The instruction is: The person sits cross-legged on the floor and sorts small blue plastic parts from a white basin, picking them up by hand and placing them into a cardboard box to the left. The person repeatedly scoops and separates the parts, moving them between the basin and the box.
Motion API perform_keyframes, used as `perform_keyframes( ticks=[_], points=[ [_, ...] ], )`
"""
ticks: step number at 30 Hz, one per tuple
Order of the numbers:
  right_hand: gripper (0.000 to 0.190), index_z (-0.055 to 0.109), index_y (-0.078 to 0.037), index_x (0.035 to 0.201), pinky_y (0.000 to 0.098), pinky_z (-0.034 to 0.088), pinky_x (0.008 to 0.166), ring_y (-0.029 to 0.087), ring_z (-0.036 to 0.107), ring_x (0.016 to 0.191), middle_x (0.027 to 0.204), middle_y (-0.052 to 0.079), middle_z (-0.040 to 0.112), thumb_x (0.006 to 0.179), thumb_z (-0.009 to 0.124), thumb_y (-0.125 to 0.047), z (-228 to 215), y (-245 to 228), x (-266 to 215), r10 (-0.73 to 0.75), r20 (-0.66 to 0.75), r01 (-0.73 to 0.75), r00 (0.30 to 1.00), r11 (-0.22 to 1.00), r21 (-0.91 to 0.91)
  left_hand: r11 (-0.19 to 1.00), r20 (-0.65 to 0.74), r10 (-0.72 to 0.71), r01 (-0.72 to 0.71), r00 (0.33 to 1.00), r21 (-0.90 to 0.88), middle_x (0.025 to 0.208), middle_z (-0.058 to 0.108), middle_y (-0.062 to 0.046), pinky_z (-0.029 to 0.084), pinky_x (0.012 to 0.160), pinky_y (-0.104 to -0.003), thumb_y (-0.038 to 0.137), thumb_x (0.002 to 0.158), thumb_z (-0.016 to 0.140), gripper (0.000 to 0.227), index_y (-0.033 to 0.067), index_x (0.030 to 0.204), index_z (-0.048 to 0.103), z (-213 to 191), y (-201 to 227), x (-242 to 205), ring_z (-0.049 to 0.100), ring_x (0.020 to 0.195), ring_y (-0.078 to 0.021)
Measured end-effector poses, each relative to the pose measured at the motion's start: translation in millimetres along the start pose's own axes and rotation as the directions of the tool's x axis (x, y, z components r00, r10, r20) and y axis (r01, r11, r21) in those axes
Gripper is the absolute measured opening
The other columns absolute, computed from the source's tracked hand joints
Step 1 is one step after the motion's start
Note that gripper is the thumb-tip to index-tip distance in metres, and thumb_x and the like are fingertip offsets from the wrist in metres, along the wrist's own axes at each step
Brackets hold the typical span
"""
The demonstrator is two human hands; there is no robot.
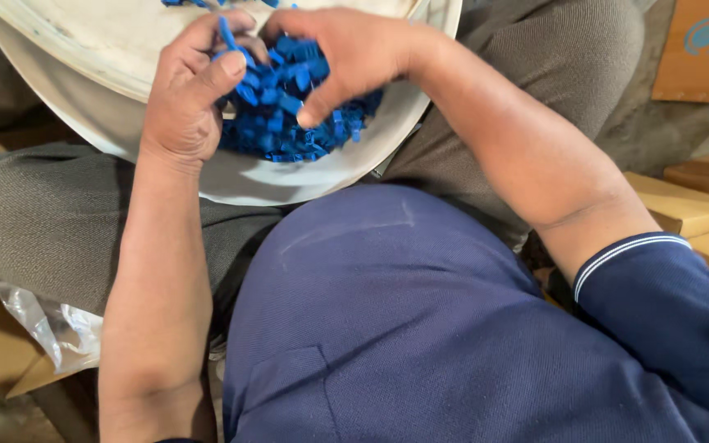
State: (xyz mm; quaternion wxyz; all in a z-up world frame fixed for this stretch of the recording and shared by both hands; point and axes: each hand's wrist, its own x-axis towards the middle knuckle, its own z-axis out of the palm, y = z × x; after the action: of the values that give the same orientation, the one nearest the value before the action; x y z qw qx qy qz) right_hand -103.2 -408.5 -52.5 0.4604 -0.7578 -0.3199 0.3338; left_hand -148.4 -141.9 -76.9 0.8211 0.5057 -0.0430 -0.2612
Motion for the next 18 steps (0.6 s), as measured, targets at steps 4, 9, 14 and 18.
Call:
perform_keyframes(
  ticks=[4, 9, 14, 18],
  points=[
    [0.081, 0.054, -0.003, 0.138, 0.0460, 0.050, 0.094, 0.039, 0.063, 0.113, 0.123, 0.019, 0.065, 0.072, 0.092, -0.031, 13, -34, -18, -0.087, 0.017, 0.089, 0.996, 0.965, -0.247, 0.972, 0.102, -0.111, 0.086, 0.989, 0.220, 0.109, 0.071, -0.005, 0.050, 0.103, -0.028, 0.025, 0.096, 0.077, 0.049, 0.0009, 0.137, 0.064, 4, 20, -17, 0.064, 0.105, -0.0130],
    [0.066, 0.059, -0.008, 0.133, 0.0484, 0.051, 0.091, 0.040, 0.061, 0.110, 0.124, 0.017, 0.064, 0.072, 0.082, -0.019, 27, -74, -30, -0.003, 0.004, 0.004, 1.000, 0.910, -0.414, 0.920, 0.214, -0.276, 0.193, 0.937, 0.341, 0.108, 0.072, -0.003, 0.056, 0.089, -0.027, 0.016, 0.088, 0.077, 0.047, 0.0023, 0.131, 0.064, 8, 40, -30, 0.067, 0.100, -0.0109],
    [0.061, 0.065, -0.013, 0.133, 0.0474, 0.051, 0.092, 0.039, 0.061, 0.111, 0.136, 0.019, 0.060, 0.074, 0.080, -0.016, 29, -85, -41, -0.130, -0.019, 0.108, 0.991, 0.890, -0.443, 0.934, 0.028, -0.161, 0.144, 0.987, 0.326, 0.105, 0.072, -0.008, 0.057, 0.088, -0.029, 0.013, 0.091, 0.078, 0.039, -0.0018, 0.125, 0.069, -5, 46, -30, 0.069, 0.096, -0.0127],
    [0.058, 0.062, -0.014, 0.138, 0.0432, 0.054, 0.099, 0.034, 0.065, 0.122, 0.137, 0.011, 0.064, 0.083, 0.078, -0.021, 10, -72, -42, -0.026, -0.180, -0.032, 0.983, 0.950, -0.309, 0.926, -0.342, 0.057, 0.078, 0.938, 0.370, 0.115, 0.069, -0.008, 0.053, 0.075, -0.034, 0.012, 0.085, 0.080, 0.051, -0.0008, 0.131, 0.063, -30, 44, -10, 0.063, 0.089, -0.0150]
  ],
)
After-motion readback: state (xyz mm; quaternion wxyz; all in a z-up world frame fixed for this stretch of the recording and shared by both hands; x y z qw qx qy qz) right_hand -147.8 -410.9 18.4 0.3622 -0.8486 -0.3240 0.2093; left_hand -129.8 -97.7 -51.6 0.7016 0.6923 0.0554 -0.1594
